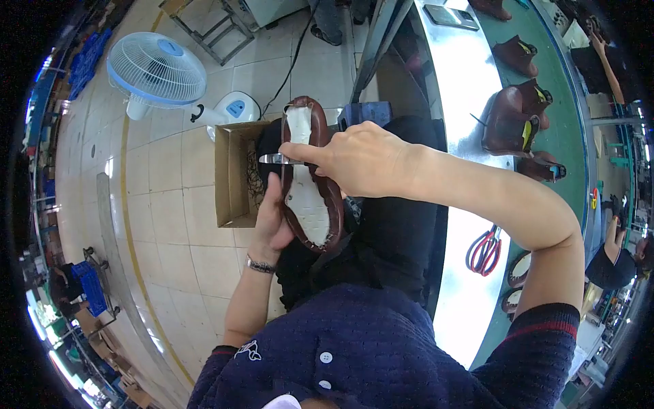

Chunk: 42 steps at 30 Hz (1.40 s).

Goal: Trimming excess material from leather shoe components and checking assembly measurements.

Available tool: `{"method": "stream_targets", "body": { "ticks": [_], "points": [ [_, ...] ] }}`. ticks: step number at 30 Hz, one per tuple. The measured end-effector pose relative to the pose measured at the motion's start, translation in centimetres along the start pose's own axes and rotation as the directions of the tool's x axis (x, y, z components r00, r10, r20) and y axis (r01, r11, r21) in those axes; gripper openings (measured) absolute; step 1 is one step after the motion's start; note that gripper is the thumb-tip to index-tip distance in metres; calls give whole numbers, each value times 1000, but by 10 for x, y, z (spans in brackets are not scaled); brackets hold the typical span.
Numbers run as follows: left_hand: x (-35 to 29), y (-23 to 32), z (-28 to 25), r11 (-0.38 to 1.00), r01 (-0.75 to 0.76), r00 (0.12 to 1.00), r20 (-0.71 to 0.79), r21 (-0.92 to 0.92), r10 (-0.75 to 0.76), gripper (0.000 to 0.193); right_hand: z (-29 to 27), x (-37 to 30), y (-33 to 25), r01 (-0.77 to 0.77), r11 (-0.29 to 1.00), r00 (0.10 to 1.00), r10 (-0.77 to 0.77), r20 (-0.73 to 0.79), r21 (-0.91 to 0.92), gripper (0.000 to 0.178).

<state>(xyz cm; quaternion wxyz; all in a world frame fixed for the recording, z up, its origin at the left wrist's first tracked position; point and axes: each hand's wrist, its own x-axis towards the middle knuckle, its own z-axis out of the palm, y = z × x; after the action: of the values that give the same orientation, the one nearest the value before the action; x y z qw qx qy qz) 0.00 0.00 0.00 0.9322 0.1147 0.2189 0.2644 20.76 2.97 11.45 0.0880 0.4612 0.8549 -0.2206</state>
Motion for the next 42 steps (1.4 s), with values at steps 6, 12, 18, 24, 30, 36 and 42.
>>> {"method": "stream_targets", "body": {
  "ticks": [6,12,18,24,30,36,42],
  "points": [
    [13,-2,19,983,-167,983,-58,78,172,56,-18,9,-2,0,995,999,-4,-38,-95,76],
    [12,-1,5,985,-114,982,-134,126,131,60,-10,-3,-5,103,994,985,-96,-141,45,73],
    [8,-2,-11,990,-86,979,-174,112,104,67,-25,-2,-20,131,973,989,-114,98,-189,71],
    [-6,-6,2,976,-99,989,-91,194,118,62,-2,-6,-17,66,995,997,-68,-30,-70,86],
    [-11,-18,-2,963,53,991,-132,263,-18,42,10,-22,-34,140,990,979,-139,-152,-2,86],
    [-18,-49,-32,965,-244,970,31,98,242,35,17,-32,-46,203,965,956,-232,-181,-164,77],
    [-7,-25,3,942,-37,993,-93,335,72,41,27,-26,-27,-15,1000,989,15,-146,-3,82]
  ]
}}
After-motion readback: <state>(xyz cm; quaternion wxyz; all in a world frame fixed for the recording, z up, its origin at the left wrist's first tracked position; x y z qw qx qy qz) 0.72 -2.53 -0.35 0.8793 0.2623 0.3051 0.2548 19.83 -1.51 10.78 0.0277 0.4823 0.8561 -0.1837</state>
